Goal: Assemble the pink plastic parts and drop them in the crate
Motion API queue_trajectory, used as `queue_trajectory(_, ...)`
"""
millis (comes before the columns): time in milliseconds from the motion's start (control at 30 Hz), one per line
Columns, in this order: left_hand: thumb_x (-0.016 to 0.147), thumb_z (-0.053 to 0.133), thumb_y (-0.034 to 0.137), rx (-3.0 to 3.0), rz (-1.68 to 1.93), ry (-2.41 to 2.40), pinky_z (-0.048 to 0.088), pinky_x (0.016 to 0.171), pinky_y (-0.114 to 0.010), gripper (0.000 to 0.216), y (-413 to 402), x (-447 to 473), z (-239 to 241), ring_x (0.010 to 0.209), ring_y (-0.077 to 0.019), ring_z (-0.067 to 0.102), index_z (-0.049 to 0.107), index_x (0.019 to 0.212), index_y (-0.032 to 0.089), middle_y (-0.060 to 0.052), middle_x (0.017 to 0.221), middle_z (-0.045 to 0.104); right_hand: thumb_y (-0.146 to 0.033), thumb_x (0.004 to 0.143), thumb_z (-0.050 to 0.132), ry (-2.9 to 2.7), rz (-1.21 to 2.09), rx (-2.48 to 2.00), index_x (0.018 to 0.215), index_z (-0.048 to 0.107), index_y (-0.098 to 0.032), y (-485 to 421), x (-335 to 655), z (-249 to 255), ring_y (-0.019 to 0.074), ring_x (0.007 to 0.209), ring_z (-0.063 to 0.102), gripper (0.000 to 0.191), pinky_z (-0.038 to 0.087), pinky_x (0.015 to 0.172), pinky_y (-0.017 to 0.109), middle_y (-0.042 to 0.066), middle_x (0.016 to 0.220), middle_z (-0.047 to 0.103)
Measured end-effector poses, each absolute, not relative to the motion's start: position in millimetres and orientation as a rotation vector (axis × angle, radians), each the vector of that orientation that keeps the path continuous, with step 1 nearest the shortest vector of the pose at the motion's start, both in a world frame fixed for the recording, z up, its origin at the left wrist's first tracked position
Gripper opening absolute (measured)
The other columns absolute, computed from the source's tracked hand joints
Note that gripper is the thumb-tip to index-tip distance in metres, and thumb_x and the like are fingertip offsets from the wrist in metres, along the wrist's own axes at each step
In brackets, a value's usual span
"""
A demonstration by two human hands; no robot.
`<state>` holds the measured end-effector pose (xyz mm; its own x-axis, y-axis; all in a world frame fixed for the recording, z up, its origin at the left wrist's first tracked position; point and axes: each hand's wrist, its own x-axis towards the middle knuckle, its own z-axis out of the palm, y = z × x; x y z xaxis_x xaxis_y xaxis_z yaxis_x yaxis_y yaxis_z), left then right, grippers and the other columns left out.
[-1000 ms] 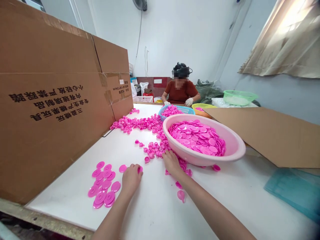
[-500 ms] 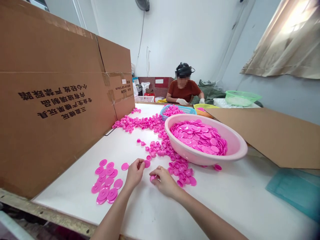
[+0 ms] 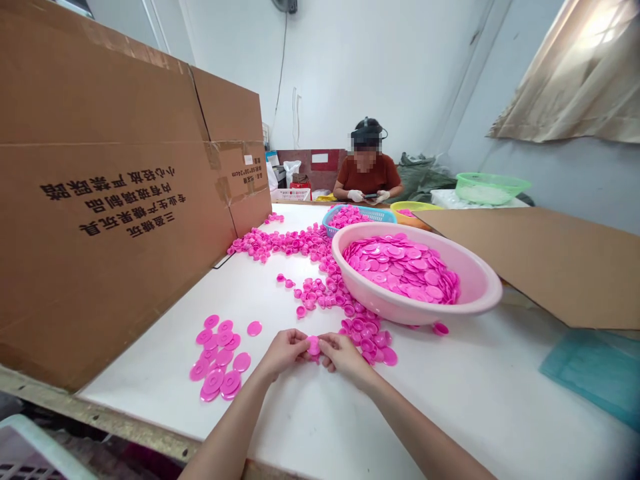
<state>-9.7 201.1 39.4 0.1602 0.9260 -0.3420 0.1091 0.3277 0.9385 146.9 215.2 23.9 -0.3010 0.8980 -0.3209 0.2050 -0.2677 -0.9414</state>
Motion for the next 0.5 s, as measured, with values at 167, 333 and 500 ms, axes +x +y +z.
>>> queue_trajectory(167, 0.062, 0.059, 0.037, 1.156, 0.694, 1.334, 0.042, 0.053, -0.022, 0.026, 201, -7, 33, 0.055, -0.0108, 0.055, 0.050, 0.072, 0.015, -0.001, 0.058, 0.059, -0.015, 0.074, 0.050, -1.378, 1.614, -1.424, 0.084, 0.055, -0.010, 217, 142, 19, 0.0081, 0.043, 0.049, 0.012, 0.039, 0.040, 0.017, -0.003, 0.049, 0.051)
queue_trajectory(333, 0.066, 0.052, 0.029, 1.294, 0.611, 1.498, 0.040, 0.051, -0.022, 0.019, 206, -8, 29, 0.056, -0.0114, 0.054, 0.049, 0.079, 0.016, -0.001, 0.064, 0.059, -0.016, 0.074, 0.050, -1.500, 1.618, -1.506, 0.072, 0.052, -0.011, 223, 141, 24, 0.0090, 0.038, 0.050, 0.005, 0.039, 0.037, 0.017, -0.002, 0.045, 0.052)
queue_trajectory(500, 0.074, 0.043, 0.033, 1.648, 0.708, 1.952, 0.038, 0.071, -0.030, 0.023, 222, 11, 38, 0.080, -0.0172, 0.052, 0.047, 0.091, 0.017, -0.006, 0.088, 0.055, -0.020, 0.074, 0.053, -1.574, 1.622, -1.608, 0.067, 0.048, -0.014, 229, 137, 21, 0.0102, 0.036, 0.052, 0.010, 0.039, 0.034, 0.016, -0.002, 0.041, 0.052)
